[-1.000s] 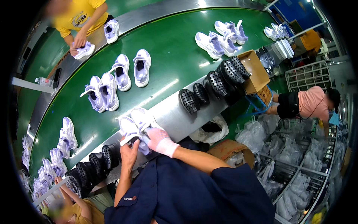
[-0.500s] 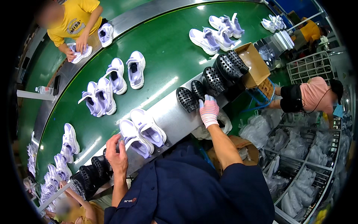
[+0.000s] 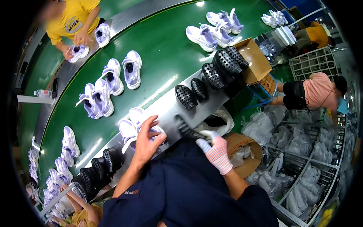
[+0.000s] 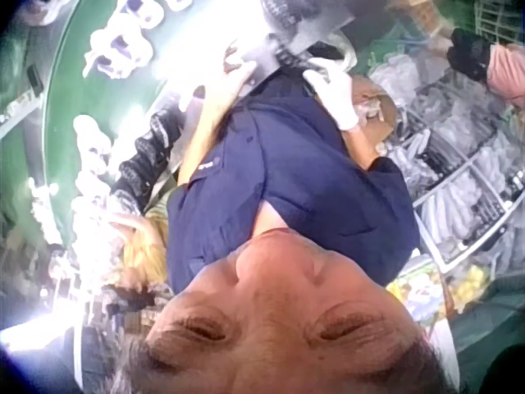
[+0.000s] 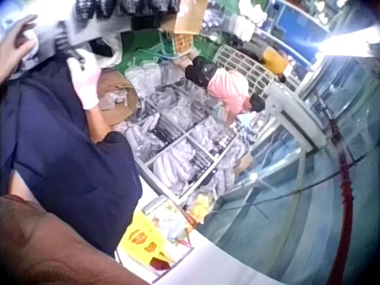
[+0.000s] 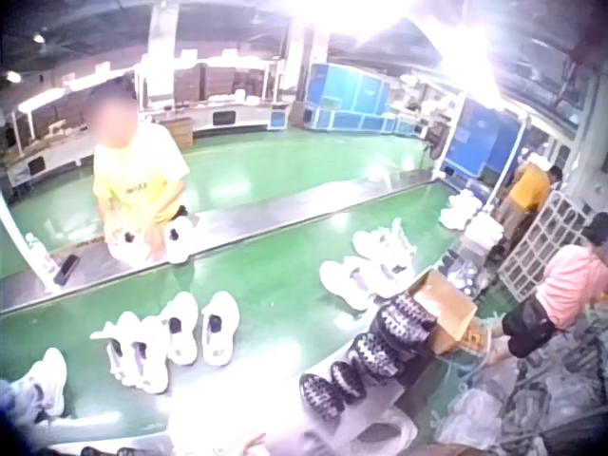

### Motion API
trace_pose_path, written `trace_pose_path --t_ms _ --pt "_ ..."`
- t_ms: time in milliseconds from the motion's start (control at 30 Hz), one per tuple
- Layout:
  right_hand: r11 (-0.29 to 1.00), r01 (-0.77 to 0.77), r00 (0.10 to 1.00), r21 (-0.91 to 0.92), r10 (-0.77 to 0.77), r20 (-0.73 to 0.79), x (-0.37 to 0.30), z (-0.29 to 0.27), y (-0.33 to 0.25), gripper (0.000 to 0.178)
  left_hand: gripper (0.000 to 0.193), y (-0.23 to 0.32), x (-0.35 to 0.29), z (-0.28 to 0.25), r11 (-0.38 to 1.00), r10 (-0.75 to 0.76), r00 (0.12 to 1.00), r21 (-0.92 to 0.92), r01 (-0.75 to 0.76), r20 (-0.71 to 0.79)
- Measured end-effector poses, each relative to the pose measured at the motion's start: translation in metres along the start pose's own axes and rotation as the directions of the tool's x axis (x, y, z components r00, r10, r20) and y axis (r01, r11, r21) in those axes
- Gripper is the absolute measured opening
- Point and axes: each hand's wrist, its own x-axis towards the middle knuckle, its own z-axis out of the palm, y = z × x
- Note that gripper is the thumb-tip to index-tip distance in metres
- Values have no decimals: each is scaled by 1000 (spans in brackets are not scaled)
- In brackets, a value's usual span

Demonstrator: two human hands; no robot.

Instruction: The person picks up black shoe outsoles and white sneakers from a conveyor belt, fits the sneakers onto the outsoles by hand, and places the assembled pairs back onto the belt or into containers.

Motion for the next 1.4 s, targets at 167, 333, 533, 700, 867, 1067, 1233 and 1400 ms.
trace_pose_path --t_ms 167,333,533,700,867,1067,1233,1400 --pt "969 241 937 -47 -220 270 9 41 -45 40 29 -21 15 3 942 -226 964 -219 254 142" --pt "995 36 885 -90 10 466 19 65 -55 40 31 -41 3 -23 923 -290 954 -240 299 76" --pt "962 202 855 -181 -83 512 33 83 -42 43 36 -34 8 -49 819 117 981 573 -6 -157" --pt "752 331 818 -571 73 570 59 105 -39 48 38 -76 24 -61 528 -41 988 843 -105 148" --pt "653 379 876 -656 -24 482 76 156 -24 31 16 -95 58 -33 701 1 964 687 -192 268" --pt "700 423 900 -576 -246 361 81 157 19 33 62 -121 52 -13 815 232 973 547 -192 -4" --pt "748 301 952 -592 -200 232 106 166 58 35 91 -117 26 11 844 -249 962 462 273 -113" --pt "759 146 979 -634 -21 201 130 183 42 21 76 -135 38 24 789 -197 927 509 343 -320"
